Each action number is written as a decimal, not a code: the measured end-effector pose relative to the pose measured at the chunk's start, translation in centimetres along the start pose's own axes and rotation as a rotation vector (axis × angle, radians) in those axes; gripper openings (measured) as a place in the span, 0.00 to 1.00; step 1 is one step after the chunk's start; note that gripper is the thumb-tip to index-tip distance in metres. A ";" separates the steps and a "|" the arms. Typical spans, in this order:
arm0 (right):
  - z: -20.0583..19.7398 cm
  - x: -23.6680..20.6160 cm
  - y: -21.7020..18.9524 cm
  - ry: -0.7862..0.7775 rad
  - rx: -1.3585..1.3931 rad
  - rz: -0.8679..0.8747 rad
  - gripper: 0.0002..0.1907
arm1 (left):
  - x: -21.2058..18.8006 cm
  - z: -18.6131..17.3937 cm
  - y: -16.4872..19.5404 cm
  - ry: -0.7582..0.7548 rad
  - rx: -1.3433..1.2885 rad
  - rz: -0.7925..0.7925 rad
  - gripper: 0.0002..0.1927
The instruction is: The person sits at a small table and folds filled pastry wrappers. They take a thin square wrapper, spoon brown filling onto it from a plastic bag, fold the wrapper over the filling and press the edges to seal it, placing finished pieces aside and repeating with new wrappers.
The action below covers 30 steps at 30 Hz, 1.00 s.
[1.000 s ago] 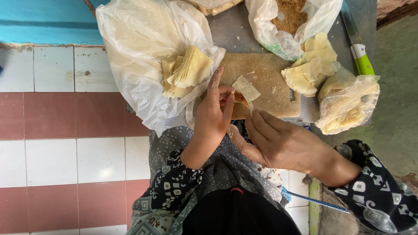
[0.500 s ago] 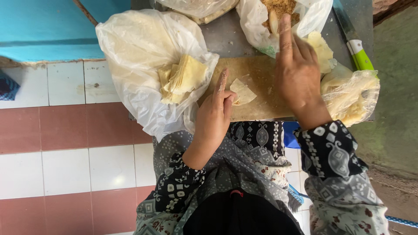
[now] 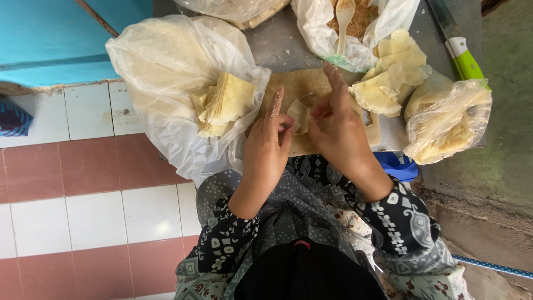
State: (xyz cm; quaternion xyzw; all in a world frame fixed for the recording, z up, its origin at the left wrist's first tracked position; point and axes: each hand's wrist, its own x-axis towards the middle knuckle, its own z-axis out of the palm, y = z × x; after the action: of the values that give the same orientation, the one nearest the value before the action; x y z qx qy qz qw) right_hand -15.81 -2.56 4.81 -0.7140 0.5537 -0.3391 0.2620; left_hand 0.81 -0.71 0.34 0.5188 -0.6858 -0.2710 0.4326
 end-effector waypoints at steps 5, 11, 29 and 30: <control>0.4 0.4 0.4 -0.098 0.242 0.093 0.45 | 0.1 -0.1 0.0 0.004 0.009 0.019 0.41; 0.7 0.1 1.2 -0.134 0.172 0.013 0.47 | 0.4 -0.6 0.3 -0.017 0.095 0.054 0.36; -0.7 -1.7 2.2 0.008 -0.546 -0.652 0.40 | 1.0 -3.3 0.0 -0.174 0.389 0.413 0.12; -0.2 -1.7 2.4 0.053 -0.487 -0.568 0.41 | 1.0 -3.3 0.0 -0.177 0.397 0.422 0.12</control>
State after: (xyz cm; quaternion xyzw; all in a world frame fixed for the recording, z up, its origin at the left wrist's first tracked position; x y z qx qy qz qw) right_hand -17.68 -1.52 2.80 -0.8714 0.4047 -0.2749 -0.0346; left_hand 3.65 -1.39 2.22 0.4135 -0.8531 -0.0801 0.3080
